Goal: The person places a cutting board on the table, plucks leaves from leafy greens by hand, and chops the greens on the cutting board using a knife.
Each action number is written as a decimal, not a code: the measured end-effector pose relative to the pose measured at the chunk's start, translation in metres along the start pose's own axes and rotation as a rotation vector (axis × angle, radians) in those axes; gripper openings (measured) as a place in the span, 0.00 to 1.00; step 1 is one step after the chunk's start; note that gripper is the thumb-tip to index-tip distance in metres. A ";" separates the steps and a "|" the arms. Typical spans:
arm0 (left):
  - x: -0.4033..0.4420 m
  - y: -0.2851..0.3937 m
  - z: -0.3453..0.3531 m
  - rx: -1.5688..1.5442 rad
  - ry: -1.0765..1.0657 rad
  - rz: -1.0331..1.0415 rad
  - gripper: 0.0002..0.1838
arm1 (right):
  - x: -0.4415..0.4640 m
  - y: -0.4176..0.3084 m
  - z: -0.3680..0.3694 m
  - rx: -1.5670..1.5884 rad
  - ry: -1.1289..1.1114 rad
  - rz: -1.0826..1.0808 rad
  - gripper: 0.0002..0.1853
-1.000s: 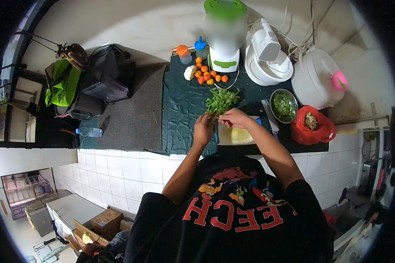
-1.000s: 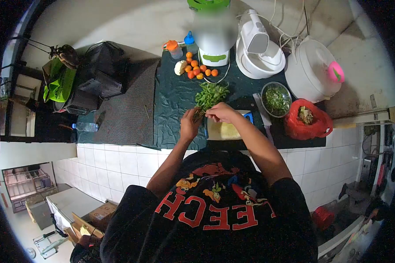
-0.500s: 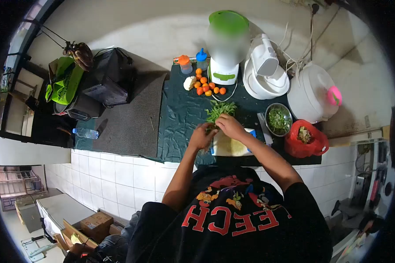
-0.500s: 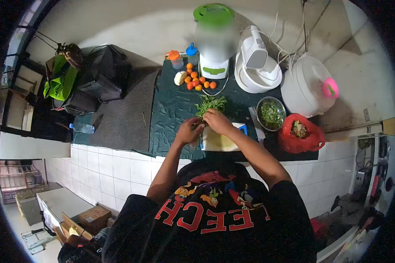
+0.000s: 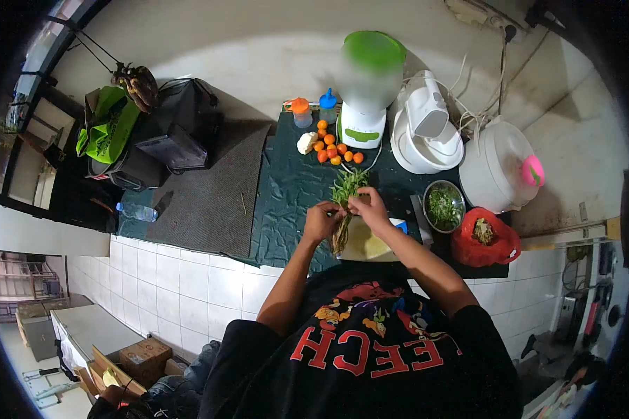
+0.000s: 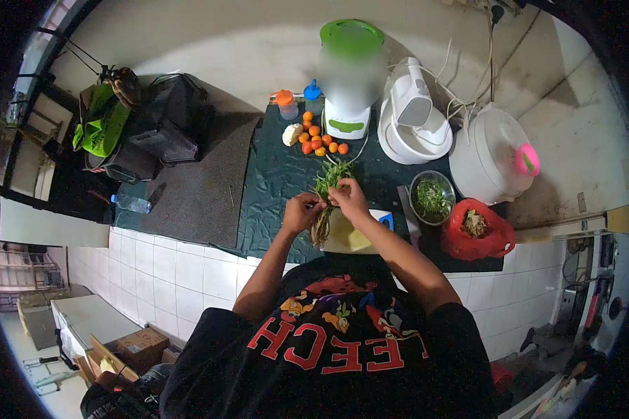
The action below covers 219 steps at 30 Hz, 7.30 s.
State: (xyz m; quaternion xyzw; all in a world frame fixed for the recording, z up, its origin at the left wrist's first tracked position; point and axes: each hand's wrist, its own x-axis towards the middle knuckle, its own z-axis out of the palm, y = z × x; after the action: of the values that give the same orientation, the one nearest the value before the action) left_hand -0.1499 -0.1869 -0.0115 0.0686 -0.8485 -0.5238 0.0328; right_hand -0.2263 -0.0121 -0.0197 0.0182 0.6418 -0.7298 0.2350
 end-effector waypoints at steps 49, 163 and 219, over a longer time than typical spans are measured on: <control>-0.013 -0.076 0.006 -0.465 0.056 -0.587 0.43 | -0.016 0.058 -0.023 0.059 -0.046 0.312 0.06; -0.011 -0.077 -0.002 -0.663 -0.284 -0.428 0.35 | -0.032 -0.002 0.044 -1.299 -0.362 -0.290 0.18; -0.059 -0.074 -0.029 0.725 0.109 -0.118 0.48 | -0.045 -0.142 -0.054 -0.007 -0.086 0.265 0.10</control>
State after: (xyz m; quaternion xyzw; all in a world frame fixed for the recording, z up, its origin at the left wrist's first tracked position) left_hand -0.0814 -0.2365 -0.0639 0.1523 -0.9705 -0.1857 0.0212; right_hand -0.2532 0.0628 0.1170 0.0708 0.6256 -0.6901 0.3568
